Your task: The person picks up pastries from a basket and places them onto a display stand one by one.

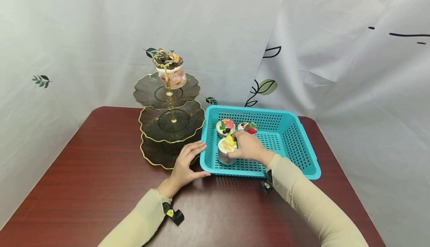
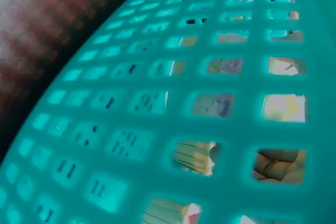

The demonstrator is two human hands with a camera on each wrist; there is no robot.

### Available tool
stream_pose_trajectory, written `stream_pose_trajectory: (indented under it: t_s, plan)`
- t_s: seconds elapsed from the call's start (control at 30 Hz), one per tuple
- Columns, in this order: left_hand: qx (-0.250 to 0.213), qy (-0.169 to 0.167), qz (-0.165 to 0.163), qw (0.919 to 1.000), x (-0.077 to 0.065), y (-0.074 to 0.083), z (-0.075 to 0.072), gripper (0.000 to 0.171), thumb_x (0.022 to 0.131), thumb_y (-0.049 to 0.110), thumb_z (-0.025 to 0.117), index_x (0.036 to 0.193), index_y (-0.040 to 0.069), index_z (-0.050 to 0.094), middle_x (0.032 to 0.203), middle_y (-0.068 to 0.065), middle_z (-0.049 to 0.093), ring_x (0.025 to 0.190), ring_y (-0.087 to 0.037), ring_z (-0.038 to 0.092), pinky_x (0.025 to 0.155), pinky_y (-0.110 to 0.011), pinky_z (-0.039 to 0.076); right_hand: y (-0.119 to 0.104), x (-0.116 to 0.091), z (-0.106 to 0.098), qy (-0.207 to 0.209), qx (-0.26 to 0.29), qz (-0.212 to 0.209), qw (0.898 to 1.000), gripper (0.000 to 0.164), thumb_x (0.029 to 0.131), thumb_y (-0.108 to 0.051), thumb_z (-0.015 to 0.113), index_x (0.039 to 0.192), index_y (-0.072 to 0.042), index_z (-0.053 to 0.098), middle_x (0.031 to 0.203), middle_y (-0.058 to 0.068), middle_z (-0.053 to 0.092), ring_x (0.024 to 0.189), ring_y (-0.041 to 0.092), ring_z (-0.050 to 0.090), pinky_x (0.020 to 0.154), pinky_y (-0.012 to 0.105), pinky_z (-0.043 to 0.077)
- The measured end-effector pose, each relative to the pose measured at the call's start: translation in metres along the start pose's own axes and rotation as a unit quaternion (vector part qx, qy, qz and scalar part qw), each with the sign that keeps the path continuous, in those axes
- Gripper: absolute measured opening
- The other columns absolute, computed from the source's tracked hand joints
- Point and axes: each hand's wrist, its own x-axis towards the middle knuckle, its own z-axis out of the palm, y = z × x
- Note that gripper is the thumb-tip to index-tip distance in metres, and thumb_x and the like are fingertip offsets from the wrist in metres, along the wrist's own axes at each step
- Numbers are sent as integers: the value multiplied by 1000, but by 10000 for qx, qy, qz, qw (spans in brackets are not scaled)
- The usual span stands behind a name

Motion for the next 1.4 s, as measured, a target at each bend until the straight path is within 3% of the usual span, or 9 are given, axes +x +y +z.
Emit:
stream_pose_trajectory:
  t_s: [0.63,1.03,1.4]
  plan:
    - [-25,34,17,10000,-1,-1,0,82,77,65,65,119,-5,63,122,-18,63,119,-31,55,109,-30,41,-14,0,-52,218,-65,-104,9997,67,70,-39,72,118,6,59,106,16,63,81,19,57,65,33,51]
    - [-25,-3,-15,10000,-3,-1,2,80,77,65,65,122,-2,62,125,-15,62,120,-30,55,108,-30,42,-24,-1,-70,222,77,-96,9997,66,73,-39,73,120,5,57,107,15,63,83,19,57,67,33,50]
    - [-26,51,-2,10000,-2,-1,1,79,69,56,79,120,-3,63,121,-17,63,117,-31,56,104,-35,45,-31,1,-87,241,131,-123,9995,63,73,-35,73,121,3,57,108,13,64,86,20,59,72,34,52]
